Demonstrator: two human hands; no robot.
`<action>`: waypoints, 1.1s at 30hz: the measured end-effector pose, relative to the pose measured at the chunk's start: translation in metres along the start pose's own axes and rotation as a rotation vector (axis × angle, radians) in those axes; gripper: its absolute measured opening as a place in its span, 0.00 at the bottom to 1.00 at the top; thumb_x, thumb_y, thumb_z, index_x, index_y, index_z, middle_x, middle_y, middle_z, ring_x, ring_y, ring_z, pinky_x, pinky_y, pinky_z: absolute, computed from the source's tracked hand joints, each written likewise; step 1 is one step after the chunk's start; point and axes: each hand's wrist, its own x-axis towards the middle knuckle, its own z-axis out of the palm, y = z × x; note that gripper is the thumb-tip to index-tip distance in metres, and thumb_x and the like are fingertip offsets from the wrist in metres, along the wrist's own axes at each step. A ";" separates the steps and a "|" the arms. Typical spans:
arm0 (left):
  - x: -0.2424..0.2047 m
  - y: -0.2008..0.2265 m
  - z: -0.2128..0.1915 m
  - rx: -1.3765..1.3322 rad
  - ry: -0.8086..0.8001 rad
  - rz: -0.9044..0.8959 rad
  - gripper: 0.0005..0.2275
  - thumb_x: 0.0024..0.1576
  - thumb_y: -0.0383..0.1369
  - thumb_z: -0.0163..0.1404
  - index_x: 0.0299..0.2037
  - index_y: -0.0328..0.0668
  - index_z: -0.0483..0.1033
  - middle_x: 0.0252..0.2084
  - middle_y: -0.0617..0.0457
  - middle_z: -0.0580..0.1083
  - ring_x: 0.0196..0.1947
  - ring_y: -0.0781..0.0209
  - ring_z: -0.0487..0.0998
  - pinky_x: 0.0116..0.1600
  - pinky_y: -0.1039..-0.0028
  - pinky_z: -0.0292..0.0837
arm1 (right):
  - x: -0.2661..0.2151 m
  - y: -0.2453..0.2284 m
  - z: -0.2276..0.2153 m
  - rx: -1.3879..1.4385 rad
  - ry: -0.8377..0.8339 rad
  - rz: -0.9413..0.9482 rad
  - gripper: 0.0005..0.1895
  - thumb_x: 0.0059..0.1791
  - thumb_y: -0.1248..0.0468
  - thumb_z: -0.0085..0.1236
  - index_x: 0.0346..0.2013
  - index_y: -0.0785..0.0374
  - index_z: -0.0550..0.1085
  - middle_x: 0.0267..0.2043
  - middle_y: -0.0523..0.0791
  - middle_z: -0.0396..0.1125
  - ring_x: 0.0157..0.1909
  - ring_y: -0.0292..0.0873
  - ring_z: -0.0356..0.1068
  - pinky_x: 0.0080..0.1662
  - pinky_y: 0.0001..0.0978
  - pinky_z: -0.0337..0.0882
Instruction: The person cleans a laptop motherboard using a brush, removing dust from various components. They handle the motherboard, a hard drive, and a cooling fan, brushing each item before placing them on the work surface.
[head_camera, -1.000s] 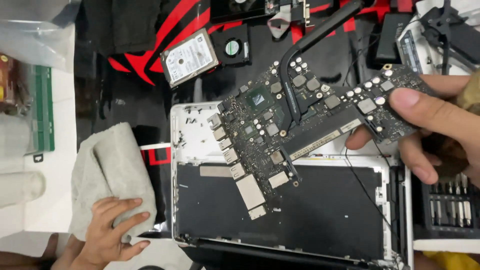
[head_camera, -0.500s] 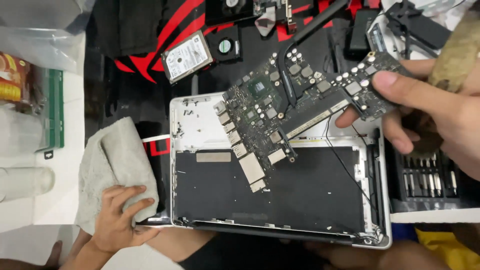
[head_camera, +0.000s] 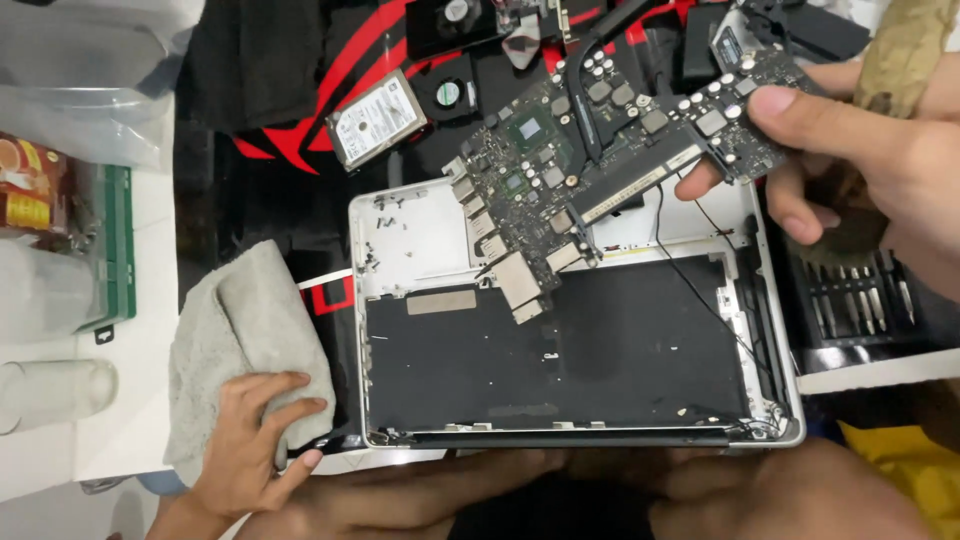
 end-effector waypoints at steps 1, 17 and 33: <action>0.000 0.001 -0.001 -0.001 0.002 0.003 0.18 0.58 0.49 0.44 0.52 0.53 0.73 0.59 0.49 0.69 0.57 0.50 0.70 0.63 0.58 0.60 | -0.001 -0.001 0.001 -0.002 0.003 -0.001 0.19 0.61 0.62 0.39 0.40 0.76 0.73 0.42 0.57 0.79 0.12 0.48 0.53 0.17 0.37 0.55; 0.159 0.062 -0.013 -0.508 0.273 -0.231 0.22 0.60 0.47 0.43 0.55 0.35 0.67 0.53 0.45 0.69 0.54 0.52 0.74 0.61 0.64 0.71 | 0.012 0.000 0.003 0.038 -0.002 0.127 0.14 0.62 0.63 0.44 0.39 0.73 0.69 0.25 0.62 0.68 0.15 0.52 0.55 0.23 0.42 0.53; 0.272 0.067 0.015 -1.596 0.006 -0.578 0.26 0.59 0.41 0.49 0.67 0.42 0.61 0.59 0.53 0.75 0.55 0.66 0.74 0.61 0.75 0.66 | -0.027 0.011 0.023 -0.232 0.138 0.129 0.23 0.61 0.58 0.43 0.27 0.71 0.70 0.20 0.50 0.60 0.26 0.56 0.91 0.20 0.38 0.80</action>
